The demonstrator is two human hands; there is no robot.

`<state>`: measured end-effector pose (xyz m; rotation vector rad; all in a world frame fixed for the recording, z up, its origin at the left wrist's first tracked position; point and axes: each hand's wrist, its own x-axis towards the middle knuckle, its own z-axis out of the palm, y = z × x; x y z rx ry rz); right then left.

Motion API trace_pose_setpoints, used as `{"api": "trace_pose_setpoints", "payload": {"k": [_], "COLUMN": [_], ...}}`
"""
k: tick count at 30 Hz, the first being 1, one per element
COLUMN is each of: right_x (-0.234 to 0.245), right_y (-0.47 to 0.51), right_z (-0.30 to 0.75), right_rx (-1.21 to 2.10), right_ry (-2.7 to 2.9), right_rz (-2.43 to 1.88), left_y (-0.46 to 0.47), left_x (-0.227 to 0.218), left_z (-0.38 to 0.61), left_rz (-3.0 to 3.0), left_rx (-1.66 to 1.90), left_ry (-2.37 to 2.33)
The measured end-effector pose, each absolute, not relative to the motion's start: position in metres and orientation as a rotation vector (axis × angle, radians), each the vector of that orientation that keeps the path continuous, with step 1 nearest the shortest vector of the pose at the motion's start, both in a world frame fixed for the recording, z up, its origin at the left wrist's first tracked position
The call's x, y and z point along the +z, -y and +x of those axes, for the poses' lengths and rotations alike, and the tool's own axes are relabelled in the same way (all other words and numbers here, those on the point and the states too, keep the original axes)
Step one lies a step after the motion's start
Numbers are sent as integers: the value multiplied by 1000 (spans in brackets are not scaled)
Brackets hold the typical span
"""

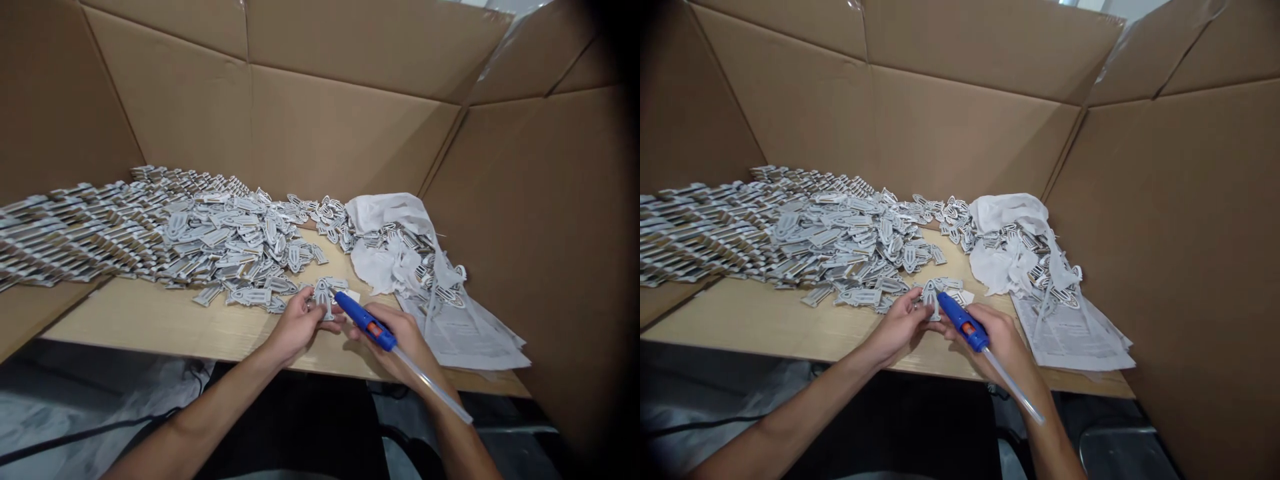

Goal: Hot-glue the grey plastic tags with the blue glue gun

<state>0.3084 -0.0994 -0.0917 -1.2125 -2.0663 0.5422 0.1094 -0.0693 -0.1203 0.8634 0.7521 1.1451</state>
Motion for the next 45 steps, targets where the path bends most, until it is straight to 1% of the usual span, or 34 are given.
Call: {"api": "trace_pose_setpoints", "payload": {"k": [4,14,23,39,45], "right_x": [-91,-92,-83,-90,-94], "right_y": [100,99,102,102,104], "right_z": [303,299,297,300,295], "right_rx": [676,681,708,619,456], "right_ry": [2085,2045,2061,2109,2174], "right_rz": [-1228,-1279,-1324,-1378,-1341], "left_y": [70,71,67,65,70], "left_x": [-118,-122,-139,-146,-144], "left_z": [110,109,110,108,104], "left_rz": [864,937,1109,1177,1439], "left_rx": [1158,1155,1200,1199,1228], "left_ry": [-790,-788,-850,-862,-938]}}
